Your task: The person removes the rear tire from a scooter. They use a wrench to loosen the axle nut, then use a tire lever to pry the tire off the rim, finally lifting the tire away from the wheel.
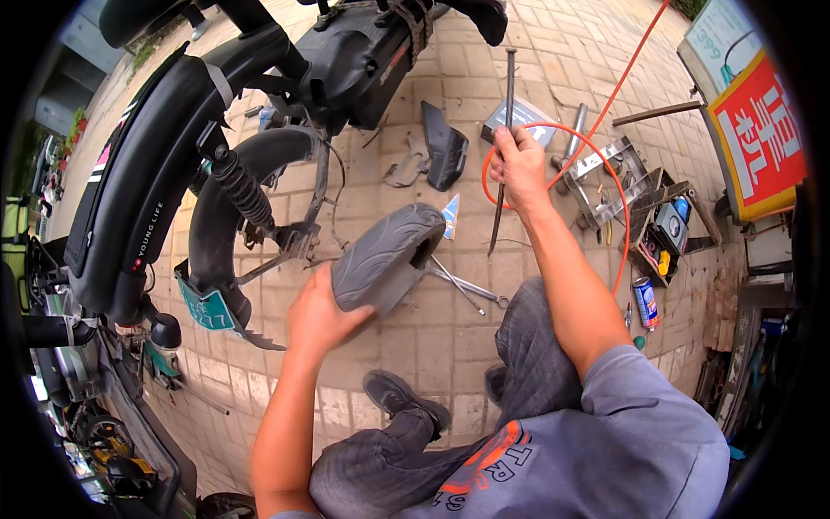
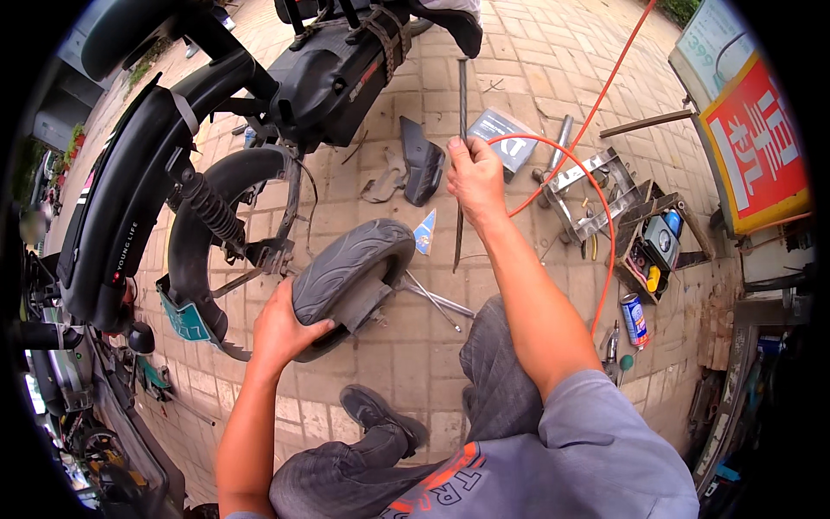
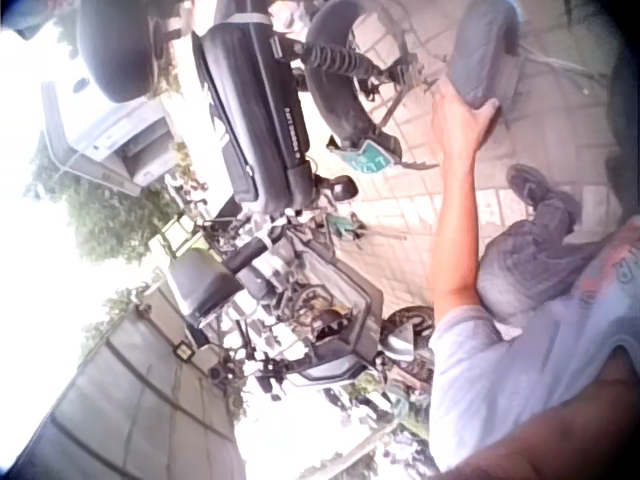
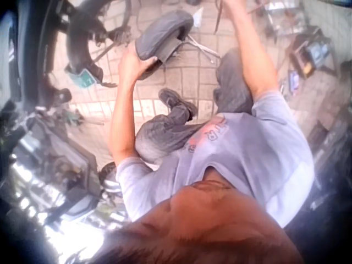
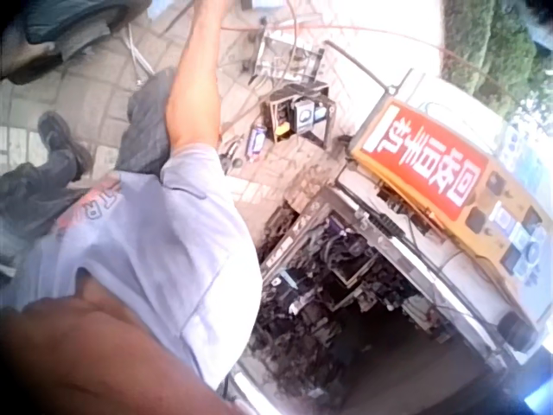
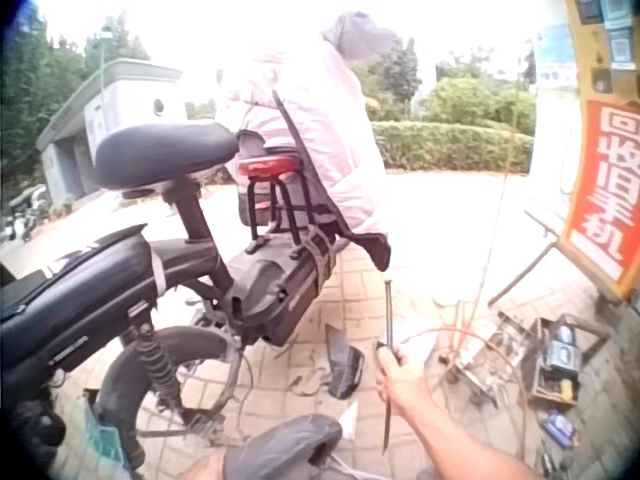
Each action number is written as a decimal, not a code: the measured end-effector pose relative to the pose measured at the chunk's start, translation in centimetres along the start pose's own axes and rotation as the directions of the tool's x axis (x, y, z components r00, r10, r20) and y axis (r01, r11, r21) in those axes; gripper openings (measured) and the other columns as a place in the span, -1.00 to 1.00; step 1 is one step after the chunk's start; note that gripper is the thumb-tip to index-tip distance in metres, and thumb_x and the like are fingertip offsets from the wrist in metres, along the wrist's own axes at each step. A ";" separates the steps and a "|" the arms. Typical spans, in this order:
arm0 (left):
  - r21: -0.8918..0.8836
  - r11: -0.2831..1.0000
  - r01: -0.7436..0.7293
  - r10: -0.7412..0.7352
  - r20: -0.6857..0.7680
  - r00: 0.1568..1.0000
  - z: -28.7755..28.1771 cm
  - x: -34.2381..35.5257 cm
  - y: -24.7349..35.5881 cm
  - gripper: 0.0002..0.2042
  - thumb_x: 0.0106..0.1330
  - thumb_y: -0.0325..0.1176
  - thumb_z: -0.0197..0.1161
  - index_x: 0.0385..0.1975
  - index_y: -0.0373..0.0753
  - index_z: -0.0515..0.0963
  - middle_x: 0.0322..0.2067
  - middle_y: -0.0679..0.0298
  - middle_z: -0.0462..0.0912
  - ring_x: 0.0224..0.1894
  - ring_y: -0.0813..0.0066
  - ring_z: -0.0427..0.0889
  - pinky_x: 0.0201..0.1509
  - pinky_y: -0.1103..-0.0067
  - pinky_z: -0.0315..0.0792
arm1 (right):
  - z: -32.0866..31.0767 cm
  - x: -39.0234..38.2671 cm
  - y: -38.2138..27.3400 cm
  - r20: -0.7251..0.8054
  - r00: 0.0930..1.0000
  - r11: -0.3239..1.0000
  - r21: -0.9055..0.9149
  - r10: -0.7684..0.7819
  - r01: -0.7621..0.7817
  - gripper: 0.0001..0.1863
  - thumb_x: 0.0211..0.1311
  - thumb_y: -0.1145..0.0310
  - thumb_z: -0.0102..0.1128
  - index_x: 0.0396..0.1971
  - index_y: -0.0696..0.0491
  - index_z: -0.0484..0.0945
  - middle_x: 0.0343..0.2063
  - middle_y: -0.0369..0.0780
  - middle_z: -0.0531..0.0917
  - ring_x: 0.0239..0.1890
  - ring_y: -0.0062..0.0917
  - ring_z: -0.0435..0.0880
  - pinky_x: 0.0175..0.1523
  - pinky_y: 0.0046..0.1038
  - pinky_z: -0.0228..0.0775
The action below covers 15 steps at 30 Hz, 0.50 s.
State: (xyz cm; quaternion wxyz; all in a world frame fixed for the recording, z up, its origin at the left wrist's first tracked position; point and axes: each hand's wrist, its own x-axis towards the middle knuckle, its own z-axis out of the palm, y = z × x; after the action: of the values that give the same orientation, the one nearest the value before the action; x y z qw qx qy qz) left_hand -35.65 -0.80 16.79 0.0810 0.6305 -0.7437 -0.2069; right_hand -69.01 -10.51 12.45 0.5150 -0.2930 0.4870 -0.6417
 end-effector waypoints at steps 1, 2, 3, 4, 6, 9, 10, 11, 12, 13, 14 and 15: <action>-0.019 1.000 0.020 -0.019 0.023 1.000 -0.4 0.4 0.0 -0.36 -0.23 -0.14 0.53 -0.15 -0.38 0.44 -0.17 -0.07 0.59 -0.08 0.00 0.58 -0.06 0.27 0.48 | 0.6 -0.1 -0.7 0.010 0.995 0.983 0.155 -0.098 0.095 -0.78 0.37 0.26 0.09 -0.34 0.12 0.40 -0.57 -0.32 0.42 -0.53 -0.57 0.43 -0.39 -0.48 0.35; -0.048 0.998 0.031 -0.030 0.022 0.999 -0.5 1.1 -0.7 -0.37 -0.22 -0.14 0.53 -0.17 -0.38 0.44 -0.18 -0.09 0.59 -0.09 -0.01 0.59 -0.06 0.27 0.48 | 1.2 0.0 -1.2 0.008 0.982 0.935 0.306 -0.189 0.178 -0.80 0.40 0.28 0.04 -0.32 0.11 0.39 -0.55 -0.31 0.42 -0.53 -0.55 0.44 -0.39 -0.47 0.37; -0.077 0.996 0.042 -0.040 0.021 0.999 -0.6 2.0 -1.8 -0.37 -0.22 -0.14 0.52 -0.18 -0.39 0.44 -0.19 -0.10 0.59 -0.10 -0.02 0.59 -0.07 0.27 0.48 | 2.2 0.5 -1.6 -0.012 0.969 0.902 0.364 -0.247 0.234 -0.77 0.43 0.25 -0.01 -0.29 0.13 0.38 -0.52 -0.27 0.45 -0.52 -0.51 0.45 -0.34 -0.41 0.41; -0.107 0.993 0.052 -0.049 0.029 0.998 -0.6 2.6 -2.5 -0.38 -0.22 -0.14 0.52 -0.19 -0.39 0.43 -0.20 -0.11 0.60 -0.11 -0.03 0.60 -0.07 0.27 0.48 | 3.1 0.9 -1.9 -0.039 0.973 0.889 0.398 -0.228 0.224 -0.77 0.44 0.24 -0.02 -0.27 0.13 0.37 -0.52 -0.27 0.45 -0.51 -0.51 0.45 -0.33 -0.39 0.42; -0.062 0.994 0.094 -0.091 0.043 0.995 -0.7 2.9 -1.1 -0.38 -0.21 -0.11 0.50 -0.20 -0.39 0.42 -0.25 -0.13 0.62 -0.15 -0.04 0.61 -0.08 0.27 0.48 | 4.9 2.3 -2.8 -0.101 0.973 0.856 0.462 -0.207 0.230 -0.75 0.45 0.21 -0.04 -0.23 0.12 0.36 -0.53 -0.26 0.45 -0.50 -0.49 0.46 -0.30 -0.35 0.44; -0.020 0.993 0.119 -0.117 0.070 0.991 -0.1 1.9 0.7 -0.36 -0.22 -0.09 0.48 -0.20 -0.40 0.42 -0.28 -0.14 0.63 -0.16 -0.05 0.62 -0.10 0.28 0.50 | 7.2 5.9 -2.9 -0.034 0.985 0.820 0.549 -0.169 0.160 -0.65 0.48 0.09 -0.15 -0.22 0.12 0.32 -0.57 -0.28 0.35 -0.54 -0.53 0.32 -0.38 -0.38 0.29; -0.059 0.991 0.118 -0.113 0.083 0.990 0.1 1.4 0.5 -0.36 -0.23 -0.13 0.50 -0.19 -0.41 0.41 -0.29 -0.15 0.63 -0.18 -0.05 0.63 -0.11 0.29 0.50 | 8.0 6.7 -1.8 0.002 0.991 0.807 0.580 -0.136 0.110 -0.63 0.49 0.06 -0.19 -0.21 0.13 0.31 -0.59 -0.29 0.33 -0.57 -0.54 0.30 -0.43 -0.40 0.27; -0.096 0.989 0.110 -0.102 0.088 0.991 0.0 1.3 0.5 -0.36 -0.24 -0.18 0.52 -0.19 -0.42 0.40 -0.30 -0.16 0.63 -0.19 -0.05 0.64 -0.11 0.31 0.49 | 8.9 7.3 -0.9 0.036 0.997 0.811 0.584 -0.062 0.029 -0.59 0.49 0.02 -0.23 -0.23 0.13 0.31 -0.61 -0.30 0.28 -0.59 -0.55 0.25 -0.47 -0.42 0.20; -0.133 0.986 0.102 -0.090 0.093 0.992 0.0 1.1 0.5 -0.36 -0.24 -0.22 0.54 -0.18 -0.43 0.39 -0.31 -0.16 0.63 -0.20 -0.06 0.64 -0.11 0.32 0.49 | 9.8 7.6 0.1 0.069 0.998 0.809 0.586 0.012 -0.050 -0.55 0.49 -0.02 -0.27 -0.25 0.13 0.30 -0.63 -0.31 0.24 -0.62 -0.56 0.20 -0.51 -0.45 0.14; -0.147 0.987 0.070 -0.058 0.089 0.994 0.1 1.0 0.0 -0.36 -0.24 -0.19 0.52 -0.17 -0.42 0.39 -0.31 -0.16 0.63 -0.20 -0.07 0.64 -0.11 0.30 0.49 | 10.8 7.9 1.6 0.080 0.993 0.831 0.545 0.087 -0.117 -0.52 0.48 -0.06 -0.28 -0.29 0.12 0.29 -0.64 -0.32 0.21 -0.65 -0.56 0.18 -0.55 -0.45 0.10; -0.159 0.986 0.043 -0.030 0.086 0.996 0.2 0.6 -0.5 -0.35 -0.23 -0.16 0.50 -0.15 -0.41 0.39 -0.30 -0.16 0.63 -0.20 -0.08 0.63 -0.12 0.29 0.49 | 11.9 7.4 2.8 0.116 0.984 0.848 0.499 0.138 -0.178 -0.52 0.47 -0.07 -0.27 -0.30 0.12 0.29 -0.65 -0.33 0.20 -0.67 -0.58 0.15 -0.58 -0.47 0.08; -0.171 0.985 0.016 -0.002 0.082 0.997 0.2 0.5 -1.0 -0.34 -0.23 -0.13 0.49 -0.14 -0.40 0.39 -0.30 -0.15 0.63 -0.21 -0.09 0.63 -0.13 0.27 0.50 | 13.0 7.2 3.7 0.159 0.964 0.856 0.446 0.212 -0.262 -0.52 0.47 -0.07 -0.27 -0.32 0.11 0.28 -0.65 -0.33 0.20 -0.67 -0.59 0.14 -0.59 -0.48 0.06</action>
State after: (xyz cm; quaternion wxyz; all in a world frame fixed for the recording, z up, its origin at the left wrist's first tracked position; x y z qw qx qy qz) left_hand -34.93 -1.35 16.11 0.1037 0.6155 -0.7230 -0.2961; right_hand -58.41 -21.48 12.74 0.6698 -0.1324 0.3246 -0.6546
